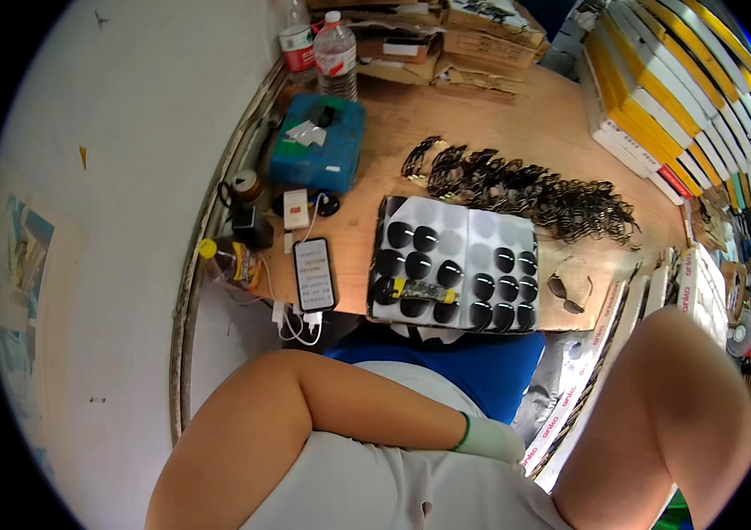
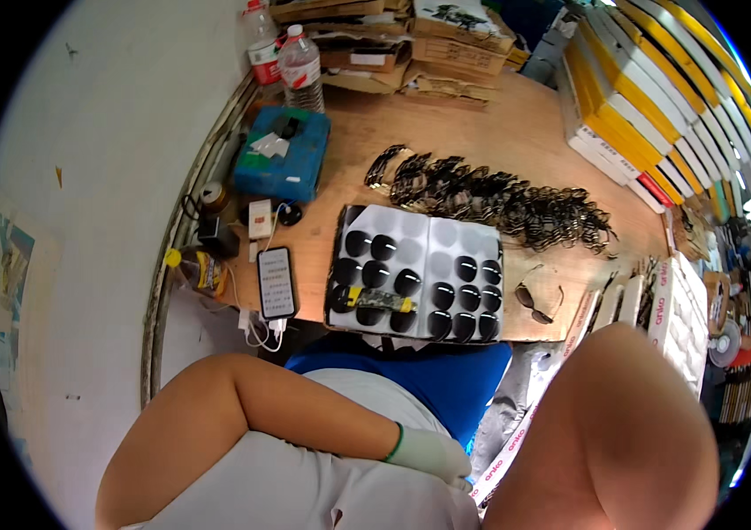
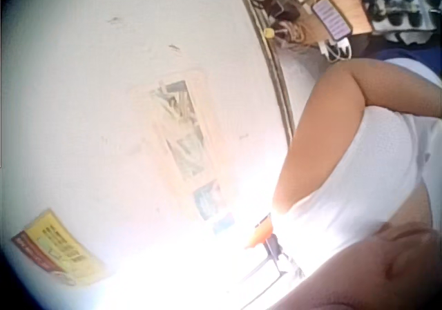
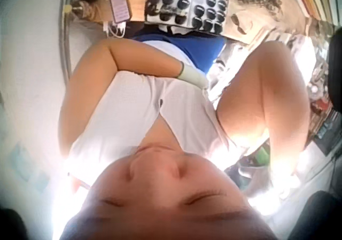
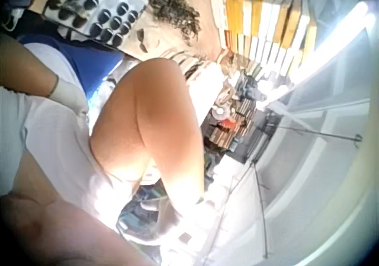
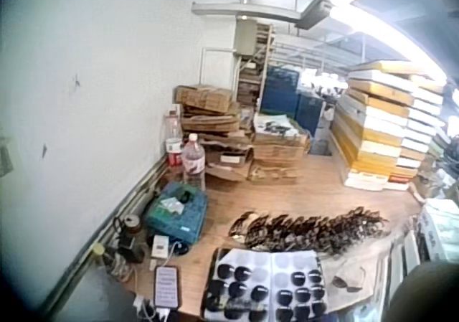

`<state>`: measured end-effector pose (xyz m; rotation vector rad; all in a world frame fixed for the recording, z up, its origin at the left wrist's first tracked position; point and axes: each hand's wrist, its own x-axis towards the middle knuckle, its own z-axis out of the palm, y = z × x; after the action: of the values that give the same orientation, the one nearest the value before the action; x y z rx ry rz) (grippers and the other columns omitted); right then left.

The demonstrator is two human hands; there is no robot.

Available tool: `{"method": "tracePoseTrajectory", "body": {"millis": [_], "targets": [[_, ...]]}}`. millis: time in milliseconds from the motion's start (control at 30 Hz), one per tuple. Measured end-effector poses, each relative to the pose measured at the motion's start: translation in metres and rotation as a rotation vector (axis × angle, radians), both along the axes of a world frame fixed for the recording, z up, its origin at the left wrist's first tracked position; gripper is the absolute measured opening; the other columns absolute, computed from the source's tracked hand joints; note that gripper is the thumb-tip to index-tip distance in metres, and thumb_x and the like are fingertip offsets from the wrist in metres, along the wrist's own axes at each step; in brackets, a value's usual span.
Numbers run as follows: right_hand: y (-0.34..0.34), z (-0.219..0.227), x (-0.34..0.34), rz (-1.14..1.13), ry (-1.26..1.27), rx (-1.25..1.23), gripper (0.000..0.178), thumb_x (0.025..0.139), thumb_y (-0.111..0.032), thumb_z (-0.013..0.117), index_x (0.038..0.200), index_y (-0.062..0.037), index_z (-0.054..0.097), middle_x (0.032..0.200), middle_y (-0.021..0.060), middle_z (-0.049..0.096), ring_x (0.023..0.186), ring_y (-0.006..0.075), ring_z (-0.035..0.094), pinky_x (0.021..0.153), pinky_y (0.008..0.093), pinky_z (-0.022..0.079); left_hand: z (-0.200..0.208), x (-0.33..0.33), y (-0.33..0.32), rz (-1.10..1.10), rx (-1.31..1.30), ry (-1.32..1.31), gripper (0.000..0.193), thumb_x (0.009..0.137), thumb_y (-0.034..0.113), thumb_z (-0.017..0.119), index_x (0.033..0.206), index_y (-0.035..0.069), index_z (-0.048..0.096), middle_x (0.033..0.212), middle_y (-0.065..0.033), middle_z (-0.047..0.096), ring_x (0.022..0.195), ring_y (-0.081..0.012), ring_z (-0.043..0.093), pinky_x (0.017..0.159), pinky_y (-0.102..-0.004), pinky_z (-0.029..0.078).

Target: The person assembles sunglasses by attaching lenses to frames and securing them with a cord. They handle multiple lens and frame components, repeatedly attaching and adjusting parts while working at a cluttered table.

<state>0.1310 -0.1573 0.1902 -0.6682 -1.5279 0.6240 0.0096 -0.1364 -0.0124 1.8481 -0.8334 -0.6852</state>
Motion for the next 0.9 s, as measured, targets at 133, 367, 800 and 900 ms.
{"method": "tracePoseTrajectory", "body": {"millis": [133,367,800,900], "targets": [[0.003,-0.010,0.002,0.063,0.197,-0.018,0.025,0.086,-0.023,0.077,0.090,0.0008,0.072,0.093,0.0146,0.072,0.083,0.0229,0.070,0.072,0.0372,0.055,0.009,-0.013,0.075,0.243,-0.085,0.184,0.053,0.098,0.050,0.054,0.111,0.001,0.070,0.103,-0.0234,0.071,0.100,-0.0437,0.067,0.089,-0.0509,0.051],[0.013,-0.137,0.019,0.085,0.309,-0.792,0.029,0.086,-0.024,0.078,0.094,0.0030,0.072,0.091,0.0146,0.070,0.080,0.0220,0.067,0.072,0.0349,0.053,0.008,-0.179,0.201,1.124,0.170,0.153,0.045,0.089,0.038,0.070,0.117,0.002,0.067,0.104,-0.0175,0.066,0.099,-0.0333,0.065,0.088,-0.0421,0.053],[0.032,-0.160,-0.016,0.208,-0.318,-0.999,0.039,0.080,-0.031,0.088,0.103,-0.0020,0.076,0.094,0.0123,0.070,0.082,0.0271,0.067,0.073,0.0357,0.053,-0.038,-0.322,0.141,1.489,-0.043,0.763,0.019,0.097,0.015,0.062,0.093,-0.003,0.067,0.082,-0.0108,0.065,0.076,-0.0178,0.060,0.071,-0.0361,0.049],[0.026,-0.161,-0.015,0.162,-0.302,-0.985,0.039,0.079,-0.031,0.088,0.104,-0.0026,0.077,0.093,0.0124,0.069,0.082,0.0275,0.067,0.073,0.0359,0.053,-0.038,-0.322,0.152,1.404,-0.074,0.864,0.023,0.098,0.018,0.062,0.089,-0.002,0.067,0.077,-0.0078,0.064,0.077,-0.0138,0.058,0.071,-0.0351,0.049]]}}
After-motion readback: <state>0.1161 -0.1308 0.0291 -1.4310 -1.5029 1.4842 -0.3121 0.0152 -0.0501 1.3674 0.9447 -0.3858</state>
